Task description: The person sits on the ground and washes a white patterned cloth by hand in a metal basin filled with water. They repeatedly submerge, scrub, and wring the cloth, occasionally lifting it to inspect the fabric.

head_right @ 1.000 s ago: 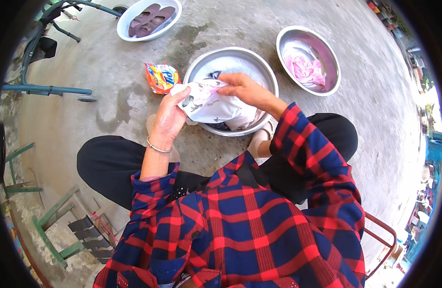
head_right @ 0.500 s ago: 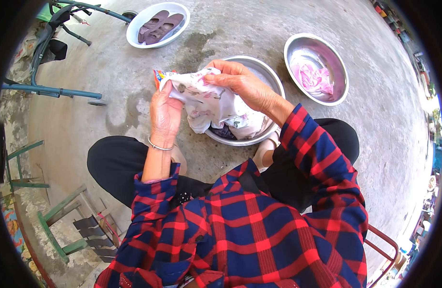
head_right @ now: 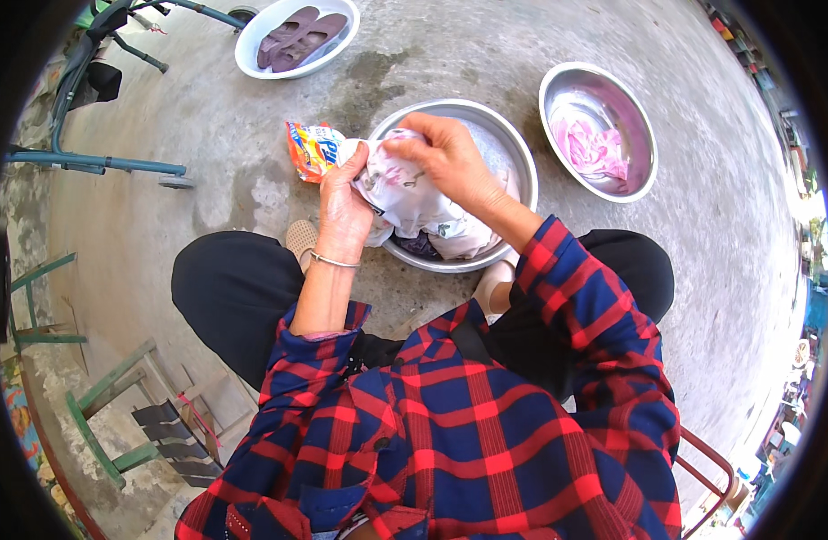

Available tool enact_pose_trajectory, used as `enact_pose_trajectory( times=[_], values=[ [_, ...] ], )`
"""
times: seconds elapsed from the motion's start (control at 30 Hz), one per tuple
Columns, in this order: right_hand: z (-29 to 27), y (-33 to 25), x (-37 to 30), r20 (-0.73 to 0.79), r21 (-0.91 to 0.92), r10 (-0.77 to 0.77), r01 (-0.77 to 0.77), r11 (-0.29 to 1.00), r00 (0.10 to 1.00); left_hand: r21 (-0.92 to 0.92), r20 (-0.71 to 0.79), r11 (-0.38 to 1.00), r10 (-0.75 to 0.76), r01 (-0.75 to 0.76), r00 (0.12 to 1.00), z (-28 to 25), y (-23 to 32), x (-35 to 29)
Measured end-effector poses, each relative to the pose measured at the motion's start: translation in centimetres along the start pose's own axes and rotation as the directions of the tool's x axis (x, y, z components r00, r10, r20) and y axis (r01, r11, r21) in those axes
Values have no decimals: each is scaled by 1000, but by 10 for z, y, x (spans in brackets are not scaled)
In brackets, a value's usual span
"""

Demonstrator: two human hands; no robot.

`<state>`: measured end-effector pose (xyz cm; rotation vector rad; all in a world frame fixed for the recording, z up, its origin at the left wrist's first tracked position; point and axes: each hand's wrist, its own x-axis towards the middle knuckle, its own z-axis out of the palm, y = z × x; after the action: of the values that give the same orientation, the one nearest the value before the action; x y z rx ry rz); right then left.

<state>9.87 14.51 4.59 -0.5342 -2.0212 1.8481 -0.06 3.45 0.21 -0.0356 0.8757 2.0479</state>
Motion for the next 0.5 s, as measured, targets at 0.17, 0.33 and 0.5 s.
enact_pose_trajectory(
  times=[0.17,0.33,0.5],
  values=[
    [-17,-5,1,62,220,119,-130,967,991,240,-9,967,89,-85,996,0,16,3],
    [-21,-12,1,121,229,71,-97,968,990,484,258,867,-16,-115,966,13,38,-10],
    [-20,-19,1,122,229,71,-98,968,990,554,291,823,-50,-126,955,-5,34,0]
  ],
)
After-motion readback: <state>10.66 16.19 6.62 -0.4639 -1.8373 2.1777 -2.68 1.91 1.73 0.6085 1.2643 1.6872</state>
